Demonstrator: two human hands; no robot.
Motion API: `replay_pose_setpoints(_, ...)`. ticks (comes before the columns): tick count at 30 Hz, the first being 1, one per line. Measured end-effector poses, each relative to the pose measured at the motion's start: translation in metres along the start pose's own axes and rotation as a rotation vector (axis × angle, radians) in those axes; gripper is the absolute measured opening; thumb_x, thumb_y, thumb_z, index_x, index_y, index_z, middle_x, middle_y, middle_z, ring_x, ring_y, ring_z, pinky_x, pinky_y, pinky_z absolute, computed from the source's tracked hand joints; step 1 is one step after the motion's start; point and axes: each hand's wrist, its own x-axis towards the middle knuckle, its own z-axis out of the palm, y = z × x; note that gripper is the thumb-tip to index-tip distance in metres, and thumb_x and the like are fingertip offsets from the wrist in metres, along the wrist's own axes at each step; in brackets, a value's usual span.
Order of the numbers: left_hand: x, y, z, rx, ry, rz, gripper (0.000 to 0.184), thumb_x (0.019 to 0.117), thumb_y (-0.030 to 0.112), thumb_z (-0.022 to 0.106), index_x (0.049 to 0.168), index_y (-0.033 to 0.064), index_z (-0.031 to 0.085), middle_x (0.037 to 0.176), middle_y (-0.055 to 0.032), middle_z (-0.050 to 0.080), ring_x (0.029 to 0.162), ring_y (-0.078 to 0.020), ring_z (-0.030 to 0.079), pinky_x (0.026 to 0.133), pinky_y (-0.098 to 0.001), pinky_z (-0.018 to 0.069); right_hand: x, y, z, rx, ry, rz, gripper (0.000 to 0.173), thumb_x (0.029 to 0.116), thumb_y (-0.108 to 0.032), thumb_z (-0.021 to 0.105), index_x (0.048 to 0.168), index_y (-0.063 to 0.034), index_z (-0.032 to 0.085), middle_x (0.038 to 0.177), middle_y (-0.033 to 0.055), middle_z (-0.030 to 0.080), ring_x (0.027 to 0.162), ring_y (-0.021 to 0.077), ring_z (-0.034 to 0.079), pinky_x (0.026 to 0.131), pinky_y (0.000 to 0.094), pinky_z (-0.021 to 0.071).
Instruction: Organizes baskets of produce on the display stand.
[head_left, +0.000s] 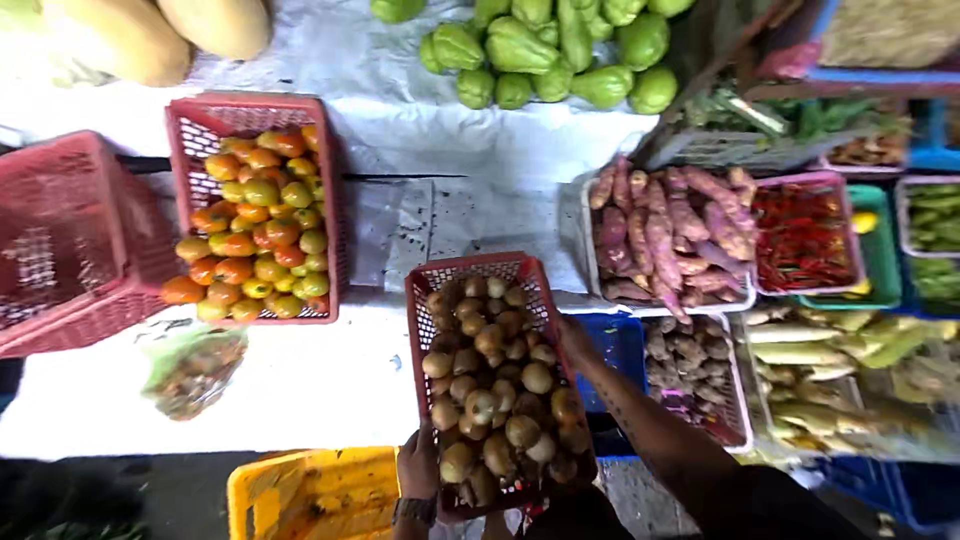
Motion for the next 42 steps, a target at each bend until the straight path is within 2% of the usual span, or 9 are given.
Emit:
replay_pose_setpoints(3,0.011,0.009,0.000,0.019,-0.011,0.002,0.055,0.1070,0.049,0.049,0.094,0.0007,0.073,0.084,-0.0134,0.071,0.077,-0.0233,0.068,0.075,-0.0478,0.0570,0.013,-0.017,0.001,-0.096,0.007,0.003,0.062,0.1095,-0.052,0.036,0.124,-0.0007,0.067,0.121,0.0218,0.068,0.115,0.0331,0.064,0.101,0.0546,0.0507)
replay_pose_setpoints(6,0.019,0.032,0.012,-0.010,-0.018,-0.003,0.060,0.1055,0.055,0.048,0.096,0.0023,0.074,0.088,-0.0144,0.072,0.081,-0.0261,0.069,0.078,-0.0511,0.0571,0.041,-0.032,0.001,-0.040,0.054,0.034,0.067,0.1051,-0.061,0.042,0.116,-0.0011,0.071,0.112,0.0193,0.070,0.105,0.0303,0.067,0.093,0.0524,0.0542)
replay_pose_setpoints(10,0.048,0.069,0.014,0.013,-0.006,-0.018,0.062,0.1048,0.059,0.046,0.100,0.0036,0.075,0.094,-0.0174,0.072,0.089,-0.0306,0.070,0.084,-0.0550,0.0556,0.077,-0.083,0.018,-0.045,0.015,0.068,0.073,0.0999,-0.068,0.047,0.122,-0.0018,0.069,0.119,0.0192,0.070,0.108,0.0307,0.068,0.094,0.0553,0.0554)
replay_pose_setpoints(15,0.103,0.088,0.016,0.051,0.019,0.008,0.067,0.1051,0.061,0.043,0.102,0.0019,0.074,0.096,-0.0205,0.072,0.089,-0.0340,0.069,0.085,-0.0577,0.0546,0.082,-0.077,0.019,0.275,-0.092,0.057,0.057,0.1087,-0.054,0.038,0.131,-0.0061,0.061,0.104,0.0125,0.068,0.088,0.0220,0.066,0.078,0.0440,0.0566)
replay_pose_setpoints(21,0.110,0.130,0.014,0.273,0.003,0.017,0.071,0.1055,0.062,0.038,0.103,0.0008,0.074,0.104,-0.0244,0.071,0.102,-0.0393,0.068,0.091,-0.0616,0.0511,0.024,-0.031,0.011,0.191,-0.046,-0.104,0.045,0.1113,-0.035,0.042,0.132,0.0002,0.060,0.116,0.0168,0.068,0.103,0.0236,0.067,0.091,0.0445,0.0564)
replay_pose_setpoints(32,0.103,0.073,0.000,0.476,-0.047,0.084,0.078,0.1087,0.060,0.020,0.115,0.0001,0.070,0.117,-0.0251,0.070,0.116,-0.0401,0.066,0.099,-0.0613,0.0489,0.010,0.004,0.034,0.074,-0.045,-0.208,0.065,0.1119,-0.050,0.026,0.128,-0.0023,0.067,0.117,0.0169,0.071,0.111,0.0234,0.069,0.099,0.0473,0.0556)
replay_pose_setpoints(37,0.085,0.049,-0.004,0.343,-0.100,0.061,0.070,0.1098,0.055,0.027,0.125,0.0007,0.067,0.122,-0.0261,0.068,0.118,-0.0408,0.065,0.103,-0.0606,0.0484,-0.017,0.010,0.035,0.024,-0.013,-0.153,0.063,0.1105,-0.053,0.032,0.133,-0.0037,0.065,0.124,0.0151,0.070,0.115,0.0227,0.067,0.101,0.0464,0.0541)
replay_pose_setpoints(40,0.080,0.035,-0.008,0.303,-0.128,0.063,0.071,0.1082,0.059,0.027,0.120,0.0045,0.070,0.116,-0.0237,0.070,0.112,-0.0395,0.067,0.098,-0.0628,0.0505,-0.040,0.010,0.039,-0.009,0.044,-0.133,0.072,0.1084,-0.059,0.031,0.124,0.0002,0.068,0.109,0.0198,0.071,0.101,0.0292,0.069,0.090,0.0540,0.0565)
replay_pose_setpoints(42,0.084,0.035,-0.005,0.263,-0.122,0.059,0.071,0.1071,0.061,0.029,0.115,0.0055,0.072,0.111,-0.0219,0.072,0.108,-0.0382,0.069,0.095,-0.0623,0.0518,-0.037,0.013,0.039,0.001,0.070,-0.146,0.074,0.1075,-0.061,0.031,0.123,-0.0002,0.069,0.111,0.0203,0.072,0.104,0.0305,0.070,0.092,0.0551,0.0564)
